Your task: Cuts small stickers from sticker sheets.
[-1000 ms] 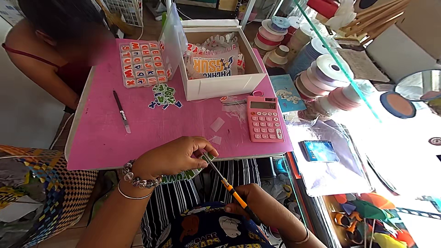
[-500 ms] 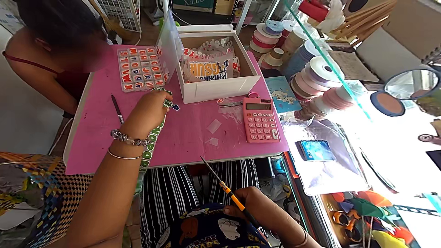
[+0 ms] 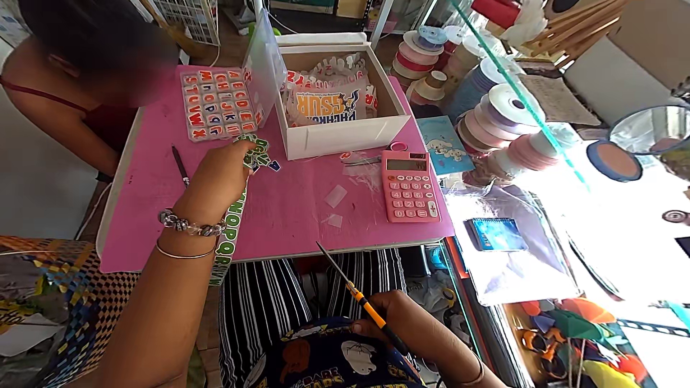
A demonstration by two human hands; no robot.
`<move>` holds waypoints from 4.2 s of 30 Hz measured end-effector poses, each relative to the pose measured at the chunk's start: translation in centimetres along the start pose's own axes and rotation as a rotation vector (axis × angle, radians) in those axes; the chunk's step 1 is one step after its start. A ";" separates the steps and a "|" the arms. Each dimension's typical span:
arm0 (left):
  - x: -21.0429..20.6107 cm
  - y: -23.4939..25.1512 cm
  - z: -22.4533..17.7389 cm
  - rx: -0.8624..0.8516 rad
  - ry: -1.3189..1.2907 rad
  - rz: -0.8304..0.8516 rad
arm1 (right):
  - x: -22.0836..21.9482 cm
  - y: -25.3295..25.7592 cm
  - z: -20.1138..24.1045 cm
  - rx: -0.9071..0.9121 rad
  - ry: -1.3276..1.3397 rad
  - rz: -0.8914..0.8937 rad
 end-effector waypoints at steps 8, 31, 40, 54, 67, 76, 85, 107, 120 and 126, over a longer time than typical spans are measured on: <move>0.9 -3.6 -2.2 -0.156 -0.234 -0.181 | 0.1 -0.1 0.2 0.000 0.021 -0.007; -7.9 -6.4 -5.7 -0.190 -0.901 0.584 | -0.2 1.2 0.2 -0.008 0.016 0.060; -7.5 -6.2 -5.7 -0.248 -0.824 0.586 | 0.0 1.1 0.1 0.004 0.034 0.069; -8.0 -6.0 -5.8 -0.302 -0.827 0.657 | -0.1 1.3 0.1 -0.012 0.033 0.061; -8.2 -6.1 -5.7 -0.342 -0.804 0.648 | -0.2 1.4 0.0 -0.022 0.004 0.044; -8.3 -6.1 -5.7 -0.343 -0.815 0.649 | -0.2 1.3 -0.1 -0.002 -0.003 0.024; -8.2 -6.1 -5.9 -0.342 -0.780 0.663 | -0.2 1.5 0.1 -0.017 0.013 0.013; -0.3 0.1 0.1 -0.007 -0.088 -0.029 | -0.1 0.7 0.0 -0.020 -0.007 0.007; -4.7 -10.2 -8.9 -0.273 -0.927 0.092 | -0.7 0.5 9.0 0.839 0.553 -0.324; -6.7 -12.2 -9.0 -0.365 -1.213 -0.040 | -0.6 0.4 9.7 0.883 0.634 -0.410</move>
Point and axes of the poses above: each hand's wrist, its own y-axis towards the middle knuckle, its own x-axis out of the back of the hand, z = x × y, the point moved 5 cm from there along y, towards the middle knuckle, and after that the axes turned 8 degrees about -x, right-handed, at the moved point
